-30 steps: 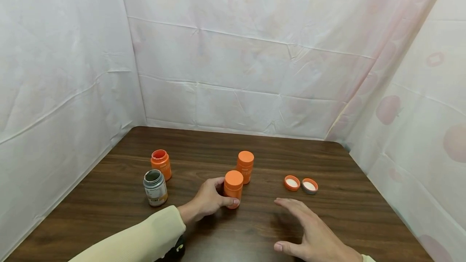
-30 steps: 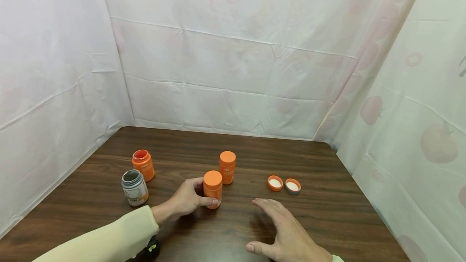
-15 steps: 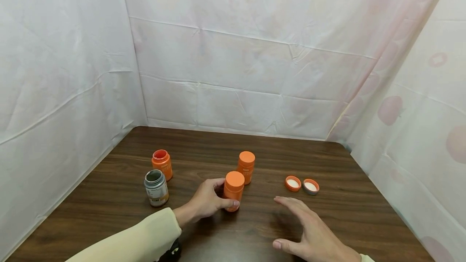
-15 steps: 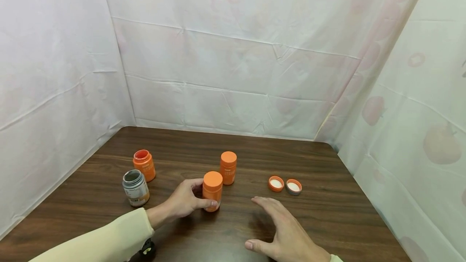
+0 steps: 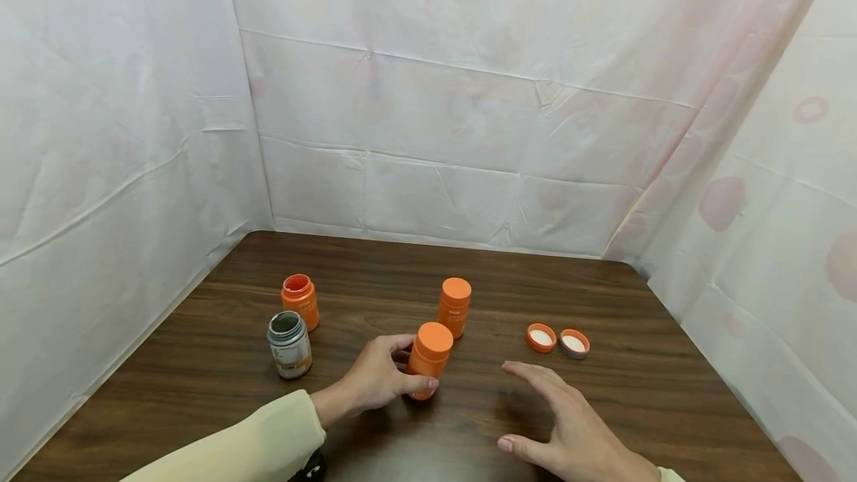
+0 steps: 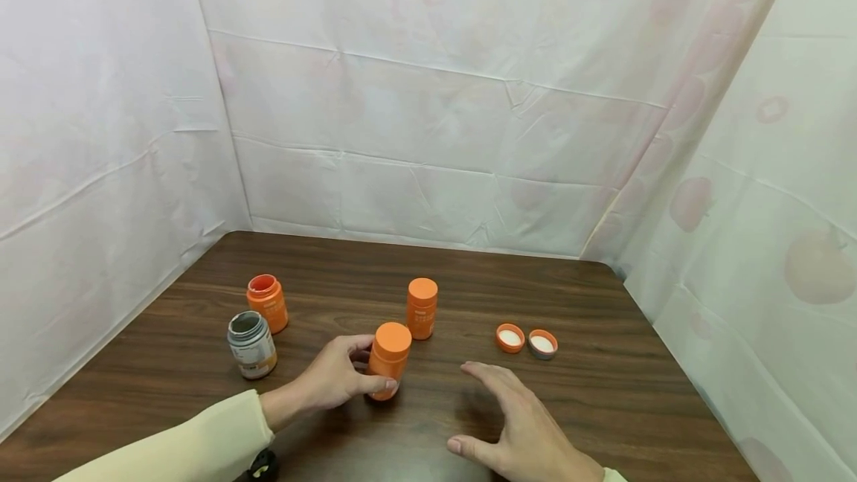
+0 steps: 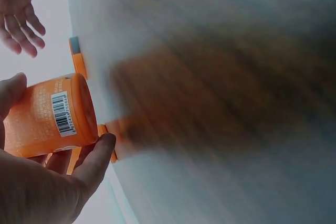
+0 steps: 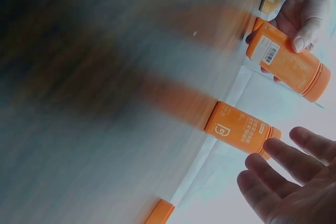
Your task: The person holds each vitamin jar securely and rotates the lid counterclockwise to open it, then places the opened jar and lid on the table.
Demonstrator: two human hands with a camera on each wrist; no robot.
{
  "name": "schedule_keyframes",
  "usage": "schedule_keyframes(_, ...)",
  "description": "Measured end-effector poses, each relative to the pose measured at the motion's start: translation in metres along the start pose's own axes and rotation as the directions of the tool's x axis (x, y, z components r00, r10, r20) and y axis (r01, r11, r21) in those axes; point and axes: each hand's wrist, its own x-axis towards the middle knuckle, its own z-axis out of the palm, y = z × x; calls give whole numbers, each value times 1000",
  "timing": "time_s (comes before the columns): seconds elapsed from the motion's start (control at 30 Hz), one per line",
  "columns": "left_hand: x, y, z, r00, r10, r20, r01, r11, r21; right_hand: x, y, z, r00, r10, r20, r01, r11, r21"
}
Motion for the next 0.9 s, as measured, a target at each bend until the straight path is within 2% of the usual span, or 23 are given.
schedule_keyframes(0.47, -9, 3, -1, 999, 35, 14, -35, 999, 31, 7, -8, 3, 999, -44, -8, 43, 998, -55)
schedule_keyframes(0.9, -16, 3, -1, 999, 31, 43, -34, 997, 67, 14, -15, 6, 999, -43, 15, 43, 999, -24)
